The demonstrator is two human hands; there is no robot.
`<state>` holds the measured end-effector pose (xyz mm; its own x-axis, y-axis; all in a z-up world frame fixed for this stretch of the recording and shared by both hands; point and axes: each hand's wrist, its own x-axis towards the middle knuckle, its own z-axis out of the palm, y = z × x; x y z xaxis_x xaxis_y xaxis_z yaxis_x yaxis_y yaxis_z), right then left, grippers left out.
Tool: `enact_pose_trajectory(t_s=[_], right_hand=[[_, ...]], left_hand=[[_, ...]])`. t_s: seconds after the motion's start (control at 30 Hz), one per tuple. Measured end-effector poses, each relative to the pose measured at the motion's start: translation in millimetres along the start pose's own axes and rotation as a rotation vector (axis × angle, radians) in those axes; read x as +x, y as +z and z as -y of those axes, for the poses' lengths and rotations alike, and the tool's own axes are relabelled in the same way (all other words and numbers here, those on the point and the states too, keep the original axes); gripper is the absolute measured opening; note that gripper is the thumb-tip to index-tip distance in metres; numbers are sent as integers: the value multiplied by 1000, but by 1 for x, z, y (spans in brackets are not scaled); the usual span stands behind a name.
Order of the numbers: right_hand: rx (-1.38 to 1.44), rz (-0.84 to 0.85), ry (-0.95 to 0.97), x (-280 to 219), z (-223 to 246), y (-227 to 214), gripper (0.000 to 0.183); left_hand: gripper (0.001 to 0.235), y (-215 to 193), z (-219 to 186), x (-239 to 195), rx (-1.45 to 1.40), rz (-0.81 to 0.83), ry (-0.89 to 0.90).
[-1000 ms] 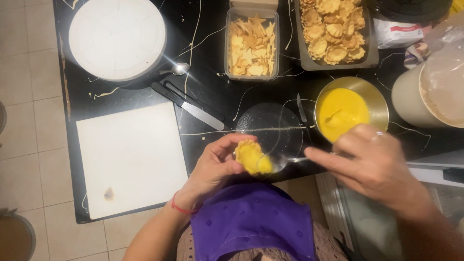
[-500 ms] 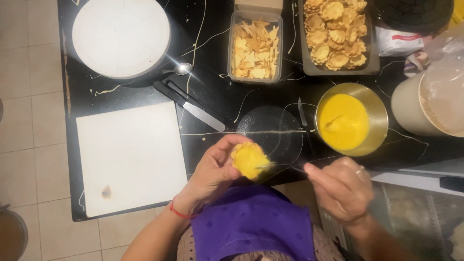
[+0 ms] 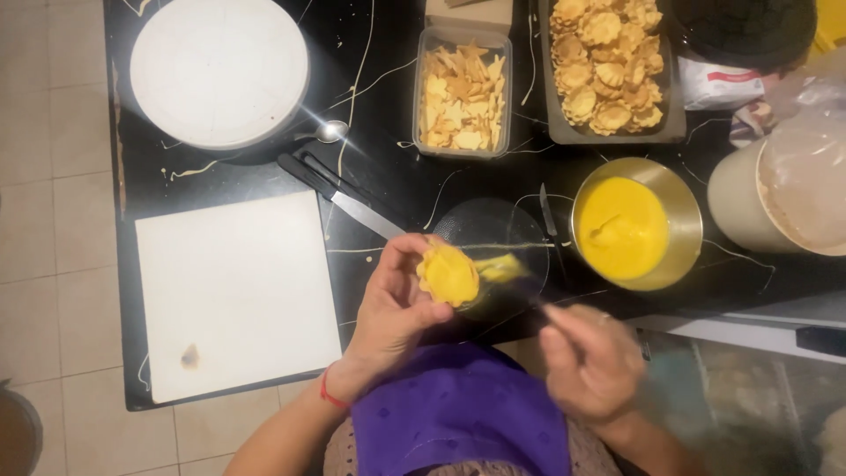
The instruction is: Applying yellow glaze to small pastries using a spoon on a kitchen counter
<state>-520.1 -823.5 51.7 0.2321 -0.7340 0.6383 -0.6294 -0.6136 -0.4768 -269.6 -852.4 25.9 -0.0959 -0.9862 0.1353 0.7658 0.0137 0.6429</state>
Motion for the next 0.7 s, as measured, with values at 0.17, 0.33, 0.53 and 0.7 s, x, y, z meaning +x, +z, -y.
enact_pose_trajectory(t_s=[0.17, 0.33, 0.53, 0.7], right_hand=[[51, 68, 112, 6, 14, 4, 22], [145, 95, 137, 7, 13, 15, 22], [108, 131, 121, 14, 9, 21, 19], [241, 95, 58, 13, -21, 28, 17]], left_hand=[[57, 5, 1, 4, 39, -34, 97], [58, 10, -3, 4, 103, -58, 116], [53, 12, -4, 2, 126, -56, 112], [55, 6, -8, -1, 92, 21, 7]])
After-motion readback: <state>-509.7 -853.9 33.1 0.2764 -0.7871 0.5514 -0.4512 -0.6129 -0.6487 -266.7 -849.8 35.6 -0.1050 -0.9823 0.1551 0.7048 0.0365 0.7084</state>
